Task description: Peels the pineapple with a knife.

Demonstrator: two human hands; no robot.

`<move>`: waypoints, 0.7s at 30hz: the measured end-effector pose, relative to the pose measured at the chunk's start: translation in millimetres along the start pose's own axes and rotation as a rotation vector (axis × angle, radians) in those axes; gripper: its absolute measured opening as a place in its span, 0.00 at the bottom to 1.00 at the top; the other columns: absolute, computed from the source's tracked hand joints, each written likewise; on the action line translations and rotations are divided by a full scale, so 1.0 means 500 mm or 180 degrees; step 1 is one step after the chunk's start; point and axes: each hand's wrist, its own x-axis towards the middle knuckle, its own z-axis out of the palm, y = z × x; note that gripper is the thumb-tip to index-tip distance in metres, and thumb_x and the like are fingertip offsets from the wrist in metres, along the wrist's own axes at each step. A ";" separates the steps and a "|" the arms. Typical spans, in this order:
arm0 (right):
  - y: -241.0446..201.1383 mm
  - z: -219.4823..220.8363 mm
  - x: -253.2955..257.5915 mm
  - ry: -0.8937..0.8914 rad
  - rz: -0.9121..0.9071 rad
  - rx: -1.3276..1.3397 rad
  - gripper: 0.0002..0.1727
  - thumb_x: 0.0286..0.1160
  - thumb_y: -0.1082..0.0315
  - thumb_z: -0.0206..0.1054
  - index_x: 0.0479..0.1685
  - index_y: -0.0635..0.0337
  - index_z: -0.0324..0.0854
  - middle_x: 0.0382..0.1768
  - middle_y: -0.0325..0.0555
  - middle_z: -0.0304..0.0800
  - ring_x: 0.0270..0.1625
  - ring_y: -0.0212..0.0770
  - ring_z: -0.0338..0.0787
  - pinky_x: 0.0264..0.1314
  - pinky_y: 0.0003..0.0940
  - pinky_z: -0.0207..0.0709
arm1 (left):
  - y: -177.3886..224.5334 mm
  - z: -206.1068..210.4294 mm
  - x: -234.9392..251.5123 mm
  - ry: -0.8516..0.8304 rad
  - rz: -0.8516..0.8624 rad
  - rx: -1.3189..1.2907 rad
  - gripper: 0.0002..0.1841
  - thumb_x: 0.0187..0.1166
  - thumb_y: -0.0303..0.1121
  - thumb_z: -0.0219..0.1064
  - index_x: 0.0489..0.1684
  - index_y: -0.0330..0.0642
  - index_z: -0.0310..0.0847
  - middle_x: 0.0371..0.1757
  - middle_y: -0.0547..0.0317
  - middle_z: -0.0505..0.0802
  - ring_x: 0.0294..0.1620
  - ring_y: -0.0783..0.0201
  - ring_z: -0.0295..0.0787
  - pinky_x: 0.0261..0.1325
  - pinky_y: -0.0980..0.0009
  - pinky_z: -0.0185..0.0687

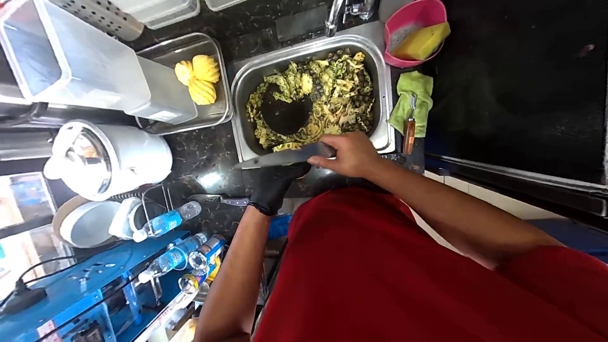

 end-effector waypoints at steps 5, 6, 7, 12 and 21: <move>0.095 0.001 -0.009 -0.0317 0.1148 0.0395 0.45 0.75 0.19 0.46 0.29 0.57 0.81 0.22 0.50 0.79 0.29 0.55 0.84 0.32 0.64 0.76 | 0.005 -0.025 0.002 0.0091 -0.0337 -0.0024 0.46 0.46 0.25 0.86 0.75 0.45 0.67 0.58 0.50 0.91 0.57 0.58 0.92 0.56 0.59 0.92; 0.072 -0.004 -0.014 -0.0336 0.1064 0.0474 0.44 0.75 0.20 0.48 0.30 0.56 0.82 0.23 0.49 0.81 0.29 0.54 0.85 0.32 0.63 0.77 | 0.001 -0.024 0.005 0.0076 -0.0325 -0.0044 0.46 0.47 0.26 0.86 0.75 0.45 0.67 0.58 0.50 0.91 0.57 0.59 0.91 0.57 0.60 0.92; 0.041 -0.006 -0.021 -0.0329 0.0912 0.0559 0.42 0.75 0.21 0.50 0.31 0.54 0.84 0.23 0.47 0.82 0.30 0.52 0.86 0.33 0.62 0.79 | -0.005 -0.021 0.008 0.0027 -0.0308 -0.0071 0.46 0.47 0.26 0.86 0.75 0.45 0.68 0.59 0.51 0.90 0.58 0.59 0.91 0.58 0.60 0.92; -0.056 -0.004 -0.014 -0.0103 0.0167 0.0491 0.40 0.70 0.19 0.54 0.31 0.49 0.84 0.19 0.39 0.81 0.25 0.43 0.86 0.27 0.54 0.79 | -0.025 -0.012 0.013 -0.0211 -0.0044 -0.0261 0.33 0.52 0.25 0.87 0.63 0.41 0.83 0.55 0.52 0.94 0.58 0.59 0.91 0.61 0.57 0.89; 0.027 -0.005 -0.024 -0.0244 0.0976 0.0907 0.42 0.77 0.22 0.49 0.29 0.54 0.83 0.23 0.46 0.80 0.29 0.50 0.84 0.33 0.61 0.78 | -0.024 -0.044 0.007 -0.0548 -0.0209 -0.1488 0.35 0.58 0.22 0.78 0.72 0.39 0.71 0.58 0.43 0.89 0.57 0.51 0.90 0.61 0.51 0.89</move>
